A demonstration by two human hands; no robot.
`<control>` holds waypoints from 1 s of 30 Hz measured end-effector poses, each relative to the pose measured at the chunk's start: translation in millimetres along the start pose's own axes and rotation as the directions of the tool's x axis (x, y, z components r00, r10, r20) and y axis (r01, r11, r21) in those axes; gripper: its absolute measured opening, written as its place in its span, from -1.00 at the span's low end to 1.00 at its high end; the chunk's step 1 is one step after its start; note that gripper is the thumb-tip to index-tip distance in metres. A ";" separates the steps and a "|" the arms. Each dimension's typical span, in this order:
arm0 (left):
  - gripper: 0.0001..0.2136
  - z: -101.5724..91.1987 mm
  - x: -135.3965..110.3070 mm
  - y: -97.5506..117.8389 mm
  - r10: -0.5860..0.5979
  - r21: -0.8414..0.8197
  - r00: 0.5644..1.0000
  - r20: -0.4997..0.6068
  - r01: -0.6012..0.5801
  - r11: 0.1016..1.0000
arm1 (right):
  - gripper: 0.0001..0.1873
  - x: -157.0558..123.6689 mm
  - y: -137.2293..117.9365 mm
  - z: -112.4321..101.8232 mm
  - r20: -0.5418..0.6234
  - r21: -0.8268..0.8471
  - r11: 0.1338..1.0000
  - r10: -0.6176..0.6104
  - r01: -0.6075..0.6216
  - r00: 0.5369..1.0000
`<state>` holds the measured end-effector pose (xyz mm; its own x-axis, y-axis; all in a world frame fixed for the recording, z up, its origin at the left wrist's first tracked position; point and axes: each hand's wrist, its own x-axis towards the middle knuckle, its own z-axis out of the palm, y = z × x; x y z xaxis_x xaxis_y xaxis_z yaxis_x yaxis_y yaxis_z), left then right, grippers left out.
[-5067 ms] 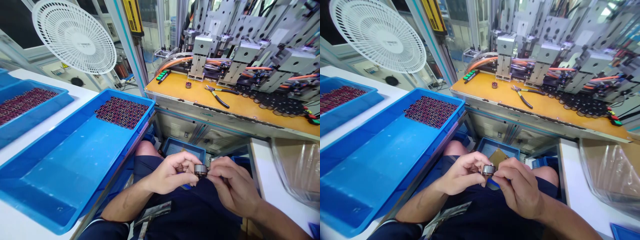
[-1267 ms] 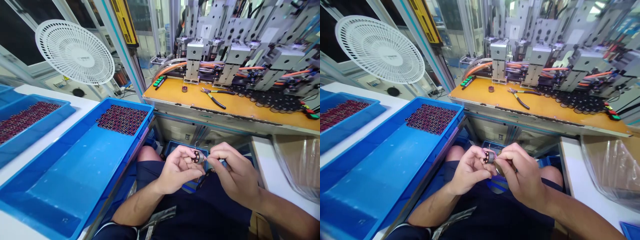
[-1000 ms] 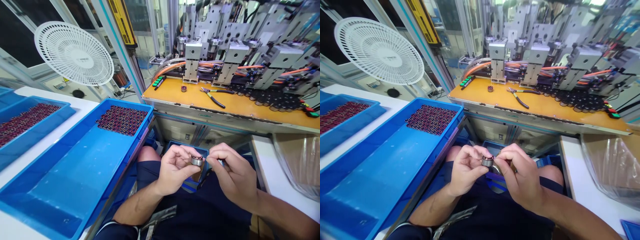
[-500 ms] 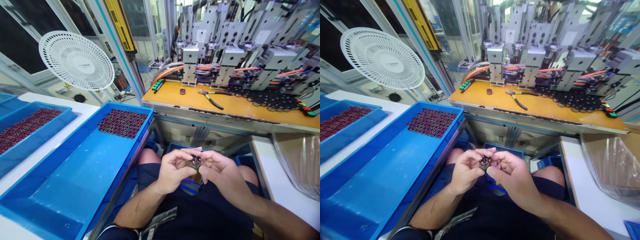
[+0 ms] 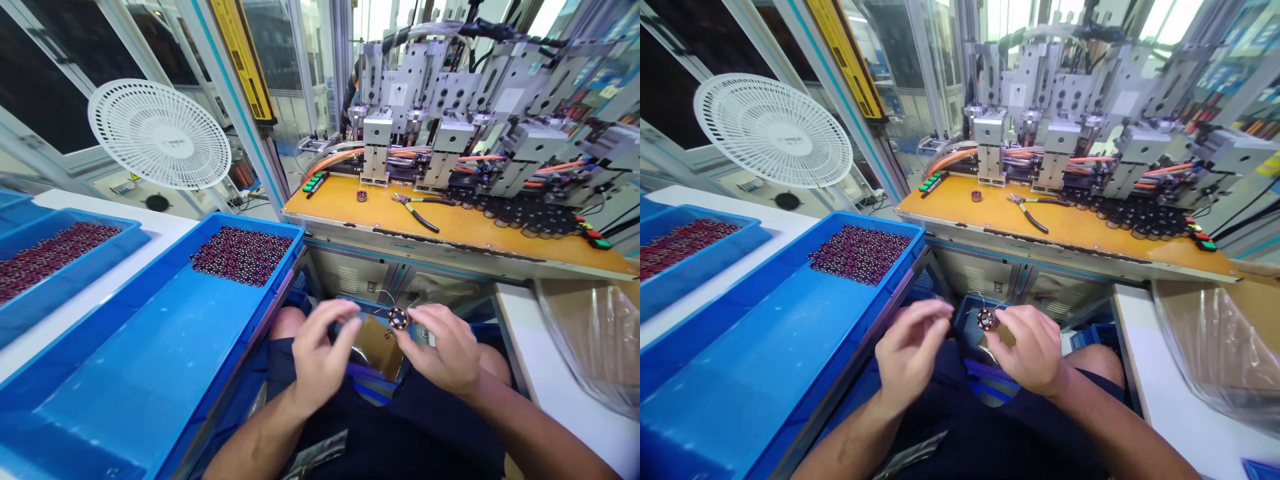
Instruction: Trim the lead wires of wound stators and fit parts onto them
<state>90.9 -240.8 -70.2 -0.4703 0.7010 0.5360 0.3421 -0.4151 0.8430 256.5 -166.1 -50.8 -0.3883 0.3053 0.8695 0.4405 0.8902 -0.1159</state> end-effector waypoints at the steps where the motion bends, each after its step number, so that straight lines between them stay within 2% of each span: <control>1: -0.75 -0.5 -1.9 6.5 0.094 0.075 0.991 0.093 -0.101 0.992 | -0.83 -1.4 2.5 0.8 0.000 -0.023 0.999 -0.040 0.040 0.999; 3: -0.64 1.8 -3.6 18.2 0.171 0.153 0.956 0.238 -0.211 0.966 | -0.83 -5.3 6.3 2.0 0.003 -0.006 0.994 -0.113 0.113 0.994; 5: -0.57 6.4 -1.8 24.9 0.165 0.184 0.951 0.263 -0.217 0.959 | -0.81 -10.2 8.2 2.6 0.009 0.015 0.980 -0.197 0.197 0.980; 8: -0.69 10.6 3.6 25.4 0.124 0.157 0.953 0.276 -0.172 0.973 | -0.74 -15.6 7.0 1.7 0.019 0.039 0.963 -0.268 0.267 0.963; 9: -0.73 10.5 5.1 24.2 0.119 0.138 0.951 0.286 -0.164 0.977 | -0.72 -16.1 5.3 0.6 0.029 0.066 0.970 -0.236 0.234 0.971; 11: -0.76 8.5 6.9 21.9 0.115 0.113 0.947 0.299 -0.155 0.981 | -0.68 -14.5 0.1 -3.0 0.075 0.206 0.976 -0.087 0.070 0.993; 13: -0.75 5.9 7.6 20.5 0.108 0.106 0.944 0.312 -0.147 0.983 | -0.65 -10.3 -5.7 -7.8 0.149 0.400 0.906 0.083 -0.137 0.985; 15: -0.73 4.0 7.9 20.2 0.107 0.095 0.936 0.334 -0.146 0.985 | -0.64 -5.2 -10.6 -12.3 0.214 0.543 0.800 0.160 -0.254 0.964; 17: -0.72 3.1 8.0 20.4 0.104 0.058 0.927 0.359 -0.133 0.989 | -0.73 -1.1 -13.7 -15.3 0.232 0.590 0.754 0.186 -0.290 0.955; 19: -0.73 2.8 8.0 20.4 0.053 -0.024 0.927 0.370 -0.048 0.999 | -0.80 1.2 -15.5 -16.6 0.236 0.587 0.742 0.224 -0.322 0.946; 21: -0.75 3.0 7.4 19.9 -0.072 -0.153 0.920 0.385 0.140 0.978 | -0.84 2.0 -17.0 -16.6 0.242 0.573 0.731 0.281 -0.370 0.929; 23: -0.76 3.5 6.5 19.0 -0.204 -0.280 0.881 0.427 0.344 0.897 | -0.85 2.1 -18.9 -16.3 0.256 0.557 0.720 0.324 -0.413 0.911; 25: -0.77 4.3 5.6 18.0 -0.267 -0.348 0.841 0.471 0.455 0.820 | -0.85 1.9 -20.5 -16.3 0.265 0.541 0.718 0.348 -0.438 0.899; 27: -0.80 3.9 5.8 17.0 -0.261 -0.370 0.840 0.475 0.460 0.807 | -0.84 2.1 -19.7 -17.1 0.275 0.532 0.716 0.357 -0.451 0.893; 30: -0.82 -2.7 10.3 14.2 -0.222 -0.353 0.889 0.401 0.373 0.858 | -0.82 4.3 -11.5 -20.5 0.279 0.483 0.748 0.361 -0.455 0.890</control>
<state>88.7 -241.0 -52.6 -0.1672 0.9477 0.2717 -0.1690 -0.2991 0.9391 266.4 -182.0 -35.8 -0.4123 0.6873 0.5980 0.1152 0.6905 -0.7141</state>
